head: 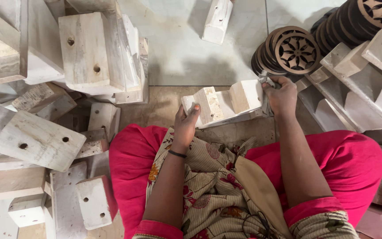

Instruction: The person sits on the floor surrounded by piles of small wooden craft pieces and wipes each piece with a cloth, turning pieces over to clean different sides, then sets the wiped piece aside and picks up the next one.

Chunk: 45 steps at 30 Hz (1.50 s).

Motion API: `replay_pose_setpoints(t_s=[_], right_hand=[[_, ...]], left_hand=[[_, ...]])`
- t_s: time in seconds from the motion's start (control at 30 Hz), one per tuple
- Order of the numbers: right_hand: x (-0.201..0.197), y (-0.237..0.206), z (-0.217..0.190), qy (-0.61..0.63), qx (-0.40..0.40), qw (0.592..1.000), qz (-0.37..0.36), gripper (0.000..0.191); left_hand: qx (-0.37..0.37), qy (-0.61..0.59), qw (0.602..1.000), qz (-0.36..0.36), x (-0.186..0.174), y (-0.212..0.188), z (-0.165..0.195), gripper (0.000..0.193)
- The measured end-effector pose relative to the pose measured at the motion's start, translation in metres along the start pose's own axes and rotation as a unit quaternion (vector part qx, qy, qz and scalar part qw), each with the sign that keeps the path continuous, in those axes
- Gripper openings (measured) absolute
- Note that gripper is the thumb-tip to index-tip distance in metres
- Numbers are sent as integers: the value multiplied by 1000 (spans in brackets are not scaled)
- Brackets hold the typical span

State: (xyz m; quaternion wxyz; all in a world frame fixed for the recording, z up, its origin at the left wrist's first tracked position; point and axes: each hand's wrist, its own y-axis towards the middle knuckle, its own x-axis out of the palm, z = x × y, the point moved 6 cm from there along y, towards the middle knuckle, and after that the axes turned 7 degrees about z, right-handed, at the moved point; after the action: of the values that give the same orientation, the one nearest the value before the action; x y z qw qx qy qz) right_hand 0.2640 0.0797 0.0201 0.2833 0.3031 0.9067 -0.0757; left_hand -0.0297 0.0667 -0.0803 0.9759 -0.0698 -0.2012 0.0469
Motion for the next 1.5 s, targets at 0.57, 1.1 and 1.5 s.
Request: replay_pose_setpoints(t_s=[0.57, 1.1, 1.5], right_hand=[[8, -12, -11, 12, -116, 992, -44, 23], [21, -95, -71, -244, -487, 832, 103, 22], [36, -125, -62, -92, -408, 908, 19, 32]], left_hand=[[3, -21, 1000, 4, 1, 1, 3, 42], [34, 16, 999, 31, -4, -4, 2, 44], [64, 61, 995, 35, -1, -6, 8, 39]])
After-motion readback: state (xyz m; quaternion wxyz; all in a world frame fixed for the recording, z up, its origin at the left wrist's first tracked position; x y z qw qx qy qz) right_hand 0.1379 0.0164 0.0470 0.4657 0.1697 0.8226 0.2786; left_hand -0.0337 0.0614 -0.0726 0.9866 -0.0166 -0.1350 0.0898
